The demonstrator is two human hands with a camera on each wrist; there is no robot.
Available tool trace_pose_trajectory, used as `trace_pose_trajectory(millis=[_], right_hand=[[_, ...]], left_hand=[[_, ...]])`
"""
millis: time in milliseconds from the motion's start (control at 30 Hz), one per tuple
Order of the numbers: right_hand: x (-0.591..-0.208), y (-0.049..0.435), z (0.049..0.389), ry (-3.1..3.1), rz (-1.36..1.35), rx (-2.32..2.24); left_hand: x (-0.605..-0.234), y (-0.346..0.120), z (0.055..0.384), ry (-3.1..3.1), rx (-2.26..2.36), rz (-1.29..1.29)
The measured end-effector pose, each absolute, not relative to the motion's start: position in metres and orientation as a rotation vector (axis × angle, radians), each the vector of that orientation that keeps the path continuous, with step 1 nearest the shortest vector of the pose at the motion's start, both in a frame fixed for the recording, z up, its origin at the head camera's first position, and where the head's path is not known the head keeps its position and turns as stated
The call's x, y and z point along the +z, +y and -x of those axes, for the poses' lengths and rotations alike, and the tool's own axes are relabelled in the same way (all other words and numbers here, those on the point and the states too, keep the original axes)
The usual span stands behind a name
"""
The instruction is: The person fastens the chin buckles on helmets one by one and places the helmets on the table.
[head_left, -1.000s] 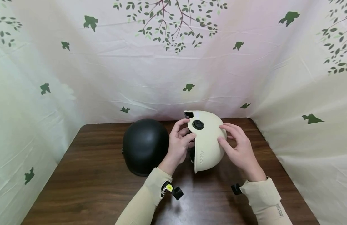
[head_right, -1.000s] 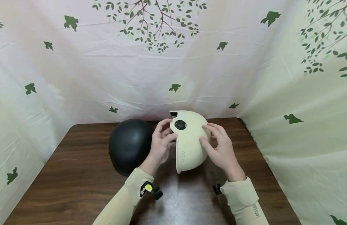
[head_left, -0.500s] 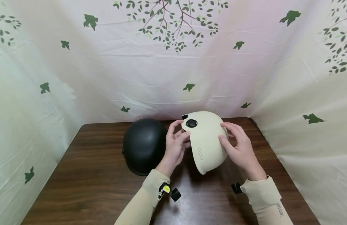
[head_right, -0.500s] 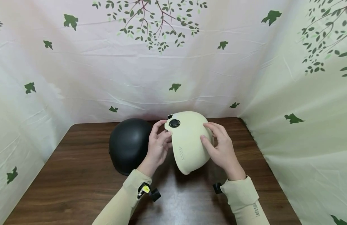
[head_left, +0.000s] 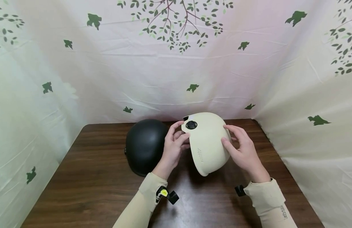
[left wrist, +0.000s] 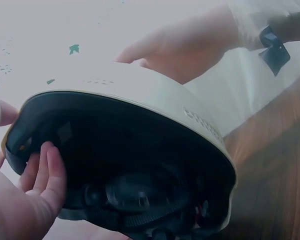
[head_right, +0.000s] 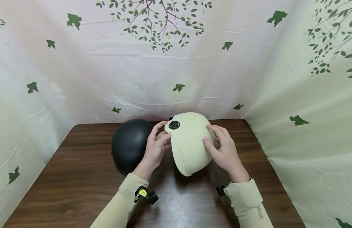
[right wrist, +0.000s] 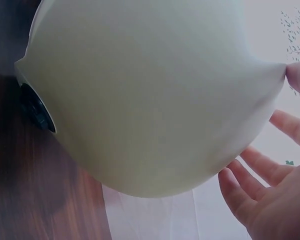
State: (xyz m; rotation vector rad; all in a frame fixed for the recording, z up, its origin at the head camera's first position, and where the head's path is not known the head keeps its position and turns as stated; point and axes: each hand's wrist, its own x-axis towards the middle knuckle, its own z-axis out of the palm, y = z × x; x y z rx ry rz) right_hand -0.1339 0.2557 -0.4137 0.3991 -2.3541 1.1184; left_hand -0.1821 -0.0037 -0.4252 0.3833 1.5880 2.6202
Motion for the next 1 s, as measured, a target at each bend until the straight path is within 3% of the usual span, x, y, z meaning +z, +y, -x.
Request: trace_pose_trajectory(millis=[1000], right_hand=[[-0.419, 0.268, 0.129, -2.503, -0.328, 1.082]], left_hand=[[-0.435, -0.016, 0.183, 1.924, 2.559, -0.348]])
